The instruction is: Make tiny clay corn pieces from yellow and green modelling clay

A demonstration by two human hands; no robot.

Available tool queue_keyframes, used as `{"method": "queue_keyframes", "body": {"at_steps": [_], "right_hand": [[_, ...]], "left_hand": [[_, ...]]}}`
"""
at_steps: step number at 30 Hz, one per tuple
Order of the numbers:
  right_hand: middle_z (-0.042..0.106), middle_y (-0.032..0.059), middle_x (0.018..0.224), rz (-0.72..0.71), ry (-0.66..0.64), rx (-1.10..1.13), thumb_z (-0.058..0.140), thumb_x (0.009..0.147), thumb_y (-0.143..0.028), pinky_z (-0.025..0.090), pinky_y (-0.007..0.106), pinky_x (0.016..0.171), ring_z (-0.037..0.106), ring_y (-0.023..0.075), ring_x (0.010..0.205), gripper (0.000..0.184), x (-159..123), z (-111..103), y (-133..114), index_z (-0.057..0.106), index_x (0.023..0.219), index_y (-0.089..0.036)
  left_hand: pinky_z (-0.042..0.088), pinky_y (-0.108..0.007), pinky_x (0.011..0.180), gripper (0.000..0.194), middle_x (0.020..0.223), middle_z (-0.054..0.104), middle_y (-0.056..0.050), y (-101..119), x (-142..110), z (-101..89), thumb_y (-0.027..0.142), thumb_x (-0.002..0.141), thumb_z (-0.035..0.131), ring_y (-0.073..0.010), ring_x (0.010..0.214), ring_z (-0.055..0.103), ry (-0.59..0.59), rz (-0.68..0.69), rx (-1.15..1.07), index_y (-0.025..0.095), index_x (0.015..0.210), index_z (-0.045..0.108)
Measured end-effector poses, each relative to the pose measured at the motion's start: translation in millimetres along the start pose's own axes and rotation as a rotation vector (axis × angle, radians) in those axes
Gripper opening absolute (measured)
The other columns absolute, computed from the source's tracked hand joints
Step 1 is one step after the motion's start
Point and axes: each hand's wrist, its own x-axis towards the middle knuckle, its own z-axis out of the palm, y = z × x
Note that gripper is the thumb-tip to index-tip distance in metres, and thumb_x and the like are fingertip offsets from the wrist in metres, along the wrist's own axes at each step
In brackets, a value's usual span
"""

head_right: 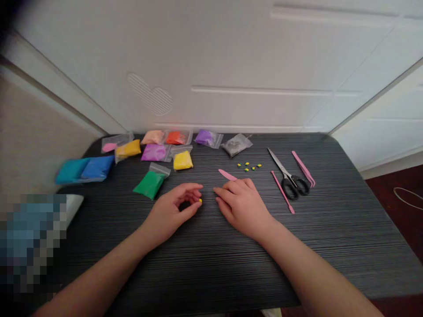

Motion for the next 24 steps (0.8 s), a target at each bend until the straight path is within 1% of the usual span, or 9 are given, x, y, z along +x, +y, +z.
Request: {"method": "queue_keyframes", "body": {"at_steps": [2,4,7,11,14,18,21,24], "right_hand": [[0.059,0.0055,0.09,-0.006,-0.029,-0.041,0.041,0.085,-0.028,0.031,0.036,0.078,0.049,0.0187,0.087,0.03,1.3,0.5,-0.3,0.054,0.111,-0.021],[0.058,0.0051,0.089,-0.003,-0.065,-0.078,0.04,0.085,-0.029,0.03,0.037,0.078,0.048,0.0189,0.085,0.032,2.3,0.5,0.0,0.052,0.113,-0.022],[0.057,0.0045,0.088,0.006,-0.097,-0.122,0.038,0.086,-0.031,0.029,0.038,0.077,0.047,0.019,0.084,0.032,1.1,0.5,1.7,0.052,0.114,-0.024],[0.057,0.0042,0.088,0.02,-0.099,-0.151,0.04,0.085,-0.033,0.028,0.038,0.079,0.046,0.0183,0.082,0.031,-2.9,0.2,3.2,0.054,0.111,-0.023],[0.057,0.0039,0.088,0.019,-0.111,-0.16,0.04,0.085,-0.033,0.029,0.039,0.079,0.046,0.0182,0.082,0.032,-2.6,1.1,1.5,0.052,0.113,-0.024],[0.056,0.0035,0.088,0.016,-0.142,-0.164,0.04,0.085,-0.035,0.03,0.039,0.078,0.047,0.0189,0.083,0.035,0.2,2.2,-0.7,0.048,0.118,-0.027],[0.056,0.0034,0.088,0.027,-0.127,-0.166,0.042,0.084,-0.035,0.031,0.039,0.077,0.046,0.0185,0.082,0.034,-0.8,0.0,0.8,0.05,0.115,-0.027],[0.056,0.0034,0.087,0.039,-0.102,-0.171,0.045,0.082,-0.035,0.031,0.039,0.077,0.046,0.0181,0.081,0.032,-2.8,-2.7,1.8,0.053,0.111,-0.027]], "left_hand": [[0.047,-0.027,0.076,0.032,0.09,0.058,-0.001,-2.8,0.1,0.3,0.015,0.076,0.052,-0.0106,0.077,0.056,0.013,0.049,0.128,0.021,0.107,0.05],[0.046,-0.026,0.077,0.032,0.09,0.058,0.0,-4.9,-0.7,0.1,0.015,0.076,0.051,-0.0103,0.078,0.055,0.002,0.108,0.224,0.022,0.107,0.05],[0.046,-0.025,0.077,0.031,0.091,0.057,0.0,-8.0,-2.0,0.9,0.015,0.078,0.05,-0.0103,0.081,0.054,-0.02,0.171,0.295,0.023,0.108,0.049],[0.044,-0.026,0.081,0.03,0.096,0.057,-0.001,-11.7,-2.4,3.6,0.015,0.08,0.048,-0.0114,0.089,0.053,-0.037,0.214,0.359,0.023,0.109,0.047],[0.042,-0.027,0.086,0.032,0.101,0.056,-0.001,-13.8,-2.7,4.6,0.015,0.081,0.047,-0.0121,0.095,0.052,-0.045,0.235,0.397,0.023,0.111,0.045],[0.042,-0.029,0.087,0.032,0.103,0.056,-0.002,-14.8,-3.7,1.8,0.014,0.08,0.049,-0.0134,0.097,0.051,-0.042,0.237,0.417,0.022,0.111,0.045],[0.043,-0.03,0.086,0.033,0.102,0.056,-0.002,-14.5,-3.6,-2.0,0.015,0.079,0.05,-0.0145,0.096,0.051,-0.043,0.213,0.435,0.023,0.11,0.046],[0.043,-0.03,0.084,0.033,0.101,0.056,-0.002,-13.9,-2.0,-4.3,0.014,0.078,0.05,-0.0148,0.094,0.052,-0.016,0.195,0.444,0.022,0.109,0.048]]}}
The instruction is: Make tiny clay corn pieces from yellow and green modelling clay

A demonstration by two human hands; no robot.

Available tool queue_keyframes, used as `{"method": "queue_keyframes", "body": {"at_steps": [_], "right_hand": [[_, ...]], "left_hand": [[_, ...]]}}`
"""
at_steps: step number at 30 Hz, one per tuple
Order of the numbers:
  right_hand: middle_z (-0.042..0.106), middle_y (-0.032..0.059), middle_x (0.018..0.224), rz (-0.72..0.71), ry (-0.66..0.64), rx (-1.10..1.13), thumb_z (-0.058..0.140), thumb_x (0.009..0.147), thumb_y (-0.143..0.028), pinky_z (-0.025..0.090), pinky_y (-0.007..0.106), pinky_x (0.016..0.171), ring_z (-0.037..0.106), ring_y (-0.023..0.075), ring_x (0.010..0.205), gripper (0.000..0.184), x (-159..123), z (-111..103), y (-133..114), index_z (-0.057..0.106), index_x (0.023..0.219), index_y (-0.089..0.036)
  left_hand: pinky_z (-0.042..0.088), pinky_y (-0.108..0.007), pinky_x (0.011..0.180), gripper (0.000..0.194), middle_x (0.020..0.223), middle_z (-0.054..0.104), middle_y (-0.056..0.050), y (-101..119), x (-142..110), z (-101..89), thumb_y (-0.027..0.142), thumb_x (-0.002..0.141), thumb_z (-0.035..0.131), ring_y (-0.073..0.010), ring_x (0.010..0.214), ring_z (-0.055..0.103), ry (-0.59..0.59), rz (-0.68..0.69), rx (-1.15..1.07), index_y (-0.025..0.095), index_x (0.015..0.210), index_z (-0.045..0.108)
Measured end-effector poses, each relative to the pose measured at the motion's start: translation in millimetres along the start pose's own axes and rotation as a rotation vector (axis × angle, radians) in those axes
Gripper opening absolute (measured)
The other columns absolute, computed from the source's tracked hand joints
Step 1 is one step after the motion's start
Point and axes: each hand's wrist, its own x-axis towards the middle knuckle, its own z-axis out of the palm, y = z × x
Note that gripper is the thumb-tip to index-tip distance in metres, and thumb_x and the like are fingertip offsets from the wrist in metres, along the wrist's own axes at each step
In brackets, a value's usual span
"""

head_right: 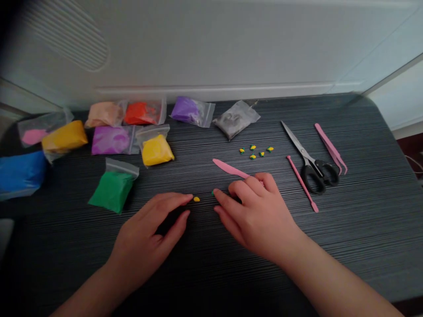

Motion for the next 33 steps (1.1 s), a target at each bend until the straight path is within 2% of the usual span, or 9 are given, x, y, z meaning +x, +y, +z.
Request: {"method": "queue_keyframes", "body": {"at_steps": [7,13,22,28,33], "right_hand": [[0.057,0.0034,0.088,-0.02,-0.007,-0.015,0.044,0.083,-0.036,0.031,0.039,0.077,0.047,0.0187,0.082,0.033,4.0,1.7,-2.6,0.052,0.113,-0.026],[0.059,0.0044,0.09,0.022,0.07,-0.011,0.048,0.081,-0.033,0.032,0.037,0.076,0.049,0.0174,0.08,0.03,2.8,3.3,1.3,0.056,0.108,-0.021],[0.062,0.0027,0.088,0.051,0.158,-0.018,0.047,0.082,-0.034,0.031,0.035,0.077,0.052,0.0167,0.082,0.027,1.8,5.3,-6.1,0.058,0.104,-0.022],[0.062,0.0054,0.084,0.159,0.228,-0.047,0.045,0.083,-0.039,0.027,0.034,0.077,0.051,0.0187,0.082,0.027,8.3,11.7,-15.4,0.062,0.086,-0.018],[0.062,0.0036,0.084,0.155,0.23,-0.006,0.042,0.085,-0.032,0.027,0.031,0.075,0.053,0.017,0.083,0.023,10.2,12.6,-10.5,0.062,0.084,-0.02]], "left_hand": [[0.044,-0.032,0.081,0.025,0.096,0.057,-0.003,0.8,2.8,-2.1,0.015,0.077,0.051,-0.0173,0.091,0.053,0.084,-0.078,0.077,0.02,0.101,0.054],[0.042,-0.029,0.082,0.022,0.094,0.058,-0.002,0.0,3.0,-3.7,0.016,0.077,0.051,-0.0149,0.09,0.052,0.093,-0.073,0.038,0.018,0.099,0.055],[0.042,-0.029,0.082,0.018,0.094,0.058,-0.002,1.3,2.9,-3.6,0.018,0.08,0.047,-0.0149,0.09,0.052,0.128,-0.085,-0.033,0.018,0.095,0.056],[0.043,-0.027,0.078,0.017,0.088,0.058,-0.002,1.0,5.8,-3.0,0.019,0.08,0.045,-0.0138,0.083,0.053,0.187,-0.092,-0.073,0.017,0.092,0.057],[0.044,-0.026,0.074,0.017,0.084,0.059,-0.001,-2.0,8.8,-0.5,0.02,0.08,0.044,-0.0126,0.076,0.053,0.255,-0.076,-0.088,0.017,0.09,0.057]]}}
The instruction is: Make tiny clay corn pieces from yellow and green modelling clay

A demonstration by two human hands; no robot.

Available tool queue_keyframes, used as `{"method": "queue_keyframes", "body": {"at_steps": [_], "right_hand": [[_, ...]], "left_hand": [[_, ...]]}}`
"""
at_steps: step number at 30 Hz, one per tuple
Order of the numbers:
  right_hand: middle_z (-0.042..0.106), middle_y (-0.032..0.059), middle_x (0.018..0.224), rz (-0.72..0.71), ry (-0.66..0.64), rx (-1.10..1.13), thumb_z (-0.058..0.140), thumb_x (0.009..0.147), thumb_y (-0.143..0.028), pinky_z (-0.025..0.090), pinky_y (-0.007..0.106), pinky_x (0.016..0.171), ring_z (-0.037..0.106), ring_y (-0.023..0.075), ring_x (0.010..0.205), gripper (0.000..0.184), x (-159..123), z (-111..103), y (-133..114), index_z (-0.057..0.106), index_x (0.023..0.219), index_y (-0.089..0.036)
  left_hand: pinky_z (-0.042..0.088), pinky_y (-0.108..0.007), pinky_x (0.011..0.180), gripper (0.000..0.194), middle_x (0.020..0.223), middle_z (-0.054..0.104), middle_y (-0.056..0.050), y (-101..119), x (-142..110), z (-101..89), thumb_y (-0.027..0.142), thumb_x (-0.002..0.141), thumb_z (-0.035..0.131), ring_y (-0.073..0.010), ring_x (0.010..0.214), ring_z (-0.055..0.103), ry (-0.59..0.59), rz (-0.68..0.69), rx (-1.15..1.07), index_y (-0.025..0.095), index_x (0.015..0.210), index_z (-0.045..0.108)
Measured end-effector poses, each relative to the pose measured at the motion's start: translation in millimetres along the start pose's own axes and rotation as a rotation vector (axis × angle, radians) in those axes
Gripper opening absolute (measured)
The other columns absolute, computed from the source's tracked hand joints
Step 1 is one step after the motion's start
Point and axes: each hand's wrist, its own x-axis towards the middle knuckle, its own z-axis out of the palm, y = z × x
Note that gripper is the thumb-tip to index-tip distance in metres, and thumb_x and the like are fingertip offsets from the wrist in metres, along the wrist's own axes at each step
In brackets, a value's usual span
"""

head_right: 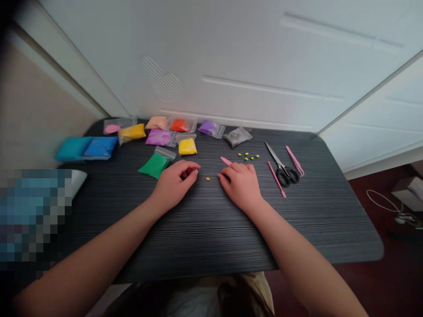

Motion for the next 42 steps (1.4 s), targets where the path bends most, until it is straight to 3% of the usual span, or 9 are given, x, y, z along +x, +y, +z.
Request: {"method": "queue_keyframes", "body": {"at_steps": [11,16,21,28,35,42], "right_hand": [[0.062,0.005,0.087,-0.125,-0.012,-0.084,0.04,0.086,-0.028,0.027,0.031,0.075,0.051,0.0158,0.085,0.025,-12.5,-12.0,-2.7,0.06,0.099,-0.02],[0.06,0.0072,0.088,-0.145,-0.112,-0.134,0.038,0.086,-0.036,0.028,0.034,0.077,0.049,0.0185,0.086,0.037,-20.7,-18.7,-7.4,0.051,0.116,-0.02],[0.057,0.009,0.093,-0.131,-0.164,-0.172,0.036,0.084,-0.046,0.028,0.036,0.078,0.046,0.0214,0.088,0.046,-7.4,-20.5,-7.1,0.047,0.121,-0.022],[0.054,0.0076,0.094,-0.114,-0.307,-0.138,0.035,0.083,-0.048,0.029,0.037,0.078,0.045,0.0209,0.085,0.049,-22.0,-22.4,-3.8,0.041,0.125,-0.024],[0.052,0.0092,0.097,-0.098,-0.287,-0.159,0.031,0.083,-0.052,0.029,0.038,0.079,0.043,0.0235,0.089,0.053,-3.3,-17.2,-3.6,0.038,0.127,-0.024],[0.052,0.0082,0.093,-0.119,-0.299,-0.128,0.037,0.082,-0.048,0.03,0.036,0.076,0.044,0.0212,0.083,0.05,-25.8,-23.1,1.4,0.041,0.125,-0.023]], "left_hand": [[0.041,-0.032,0.083,0.022,0.09,0.06,-0.003,1.3,0.4,1.3,0.016,0.08,0.041,-0.0166,0.089,0.052,-0.045,0.148,0.049,0.018,0.092,0.06],[0.043,-0.032,0.08,0.022,0.087,0.06,-0.003,2.0,3.4,-0.1,0.014,0.078,0.042,-0.0164,0.085,0.053,-0.028,0.077,0.034,0.019,0.09,0.06],[0.044,-0.031,0.078,0.021,0.084,0.06,-0.002,0.5,6.6,-1.6,0.017,0.079,0.042,-0.0156,0.083,0.054,-0.049,0.043,0.006,0.019,0.088,0.061],[0.041,-0.031,0.08,0.018,0.086,0.06,-0.002,-1.4,7.7,-1.6,0.019,0.081,0.042,-0.0151,0.085,0.053,-0.096,0.028,-0.015,0.019,0.088,0.059],[0.042,-0.031,0.08,0.019,0.086,0.06,-0.002,-1.3,7.7,-2.1,0.02,0.081,0.043,-0.0153,0.085,0.053,-0.105,0.032,-0.001,0.019,0.088,0.06],[0.042,-0.032,0.079,0.019,0.086,0.06,-0.003,-0.8,6.9,-0.5,0.02,0.081,0.043,-0.0158,0.085,0.053,-0.099,0.046,0.022,0.019,0.089,0.06]]}}
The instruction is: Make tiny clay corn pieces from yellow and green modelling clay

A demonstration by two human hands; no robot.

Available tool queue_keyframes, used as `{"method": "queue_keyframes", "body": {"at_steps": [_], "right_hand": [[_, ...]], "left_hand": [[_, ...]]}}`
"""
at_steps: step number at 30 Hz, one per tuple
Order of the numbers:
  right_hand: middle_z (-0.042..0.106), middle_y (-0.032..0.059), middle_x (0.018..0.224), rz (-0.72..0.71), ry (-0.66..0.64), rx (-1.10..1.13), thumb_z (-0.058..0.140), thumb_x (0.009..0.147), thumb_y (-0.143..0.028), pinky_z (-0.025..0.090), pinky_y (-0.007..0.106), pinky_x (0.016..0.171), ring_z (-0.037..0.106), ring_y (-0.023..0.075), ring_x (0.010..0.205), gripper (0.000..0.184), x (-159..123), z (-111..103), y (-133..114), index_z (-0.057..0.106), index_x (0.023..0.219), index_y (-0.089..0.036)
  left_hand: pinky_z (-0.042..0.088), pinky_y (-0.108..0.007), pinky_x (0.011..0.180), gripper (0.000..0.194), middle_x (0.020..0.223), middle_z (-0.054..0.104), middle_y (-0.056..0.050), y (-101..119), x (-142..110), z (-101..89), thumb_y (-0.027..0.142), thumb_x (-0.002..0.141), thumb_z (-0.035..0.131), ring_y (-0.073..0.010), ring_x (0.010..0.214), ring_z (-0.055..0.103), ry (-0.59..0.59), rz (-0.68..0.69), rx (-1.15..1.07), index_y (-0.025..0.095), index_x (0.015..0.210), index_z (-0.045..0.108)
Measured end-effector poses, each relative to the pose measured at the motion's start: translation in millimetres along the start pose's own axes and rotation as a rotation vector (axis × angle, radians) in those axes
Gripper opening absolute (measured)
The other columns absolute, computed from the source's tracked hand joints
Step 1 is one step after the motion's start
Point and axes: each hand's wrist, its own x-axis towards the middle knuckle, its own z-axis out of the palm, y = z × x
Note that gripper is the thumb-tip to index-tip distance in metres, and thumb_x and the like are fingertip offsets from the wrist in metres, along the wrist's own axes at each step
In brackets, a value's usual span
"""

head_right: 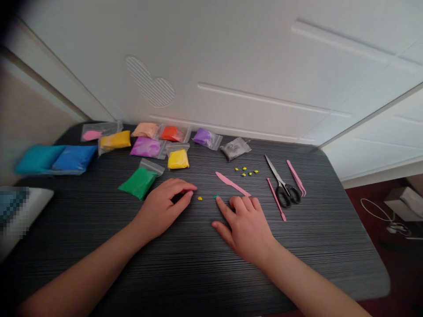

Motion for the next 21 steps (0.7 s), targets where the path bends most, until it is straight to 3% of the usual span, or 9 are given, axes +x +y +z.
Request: {"method": "queue_keyframes", "body": {"at_steps": [5,11,16,21], "right_hand": [[0.053,0.0085,0.097,0.024,0.083,0.044,0.038,0.083,-0.045,0.031,0.037,0.077,0.046,0.0218,0.087,0.044,8.0,-2.1,6.5,0.047,0.12,-0.023],[0.057,0.0071,0.095,0.163,0.224,0.066,0.04,0.085,-0.035,0.034,0.036,0.077,0.05,0.0211,0.088,0.031,10.8,-0.7,27.1,0.056,0.106,-0.02],[0.058,0.0083,0.093,0.186,0.24,0.089,0.04,0.085,-0.029,0.037,0.035,0.077,0.052,0.0207,0.088,0.027,20.1,4.6,29.2,0.057,0.102,-0.018],[0.058,0.0066,0.087,0.254,0.174,0.123,0.04,0.084,-0.025,0.039,0.029,0.076,0.052,0.0183,0.085,0.02,30.8,1.3,25.9,0.058,0.086,-0.018]], "left_hand": [[0.041,-0.031,0.079,0.018,0.087,0.059,-0.003,2.4,-1.1,2.1,0.019,0.081,0.043,-0.0156,0.086,0.052,0.018,0.018,0.036,0.018,0.09,0.059],[0.04,-0.031,0.081,0.017,0.088,0.058,-0.004,8.8,-2.5,6.5,0.019,0.081,0.044,-0.0161,0.087,0.05,0.04,0.078,0.119,0.017,0.09,0.059],[0.039,-0.034,0.083,0.018,0.088,0.057,-0.005,12.2,-0.9,12.3,0.018,0.081,0.043,-0.0179,0.088,0.049,0.045,0.113,0.188,0.016,0.089,0.059],[0.04,-0.035,0.082,0.018,0.088,0.058,-0.005,12.2,3.9,17.4,0.019,0.081,0.044,-0.0185,0.087,0.049,0.065,0.129,0.212,0.017,0.088,0.06]]}}
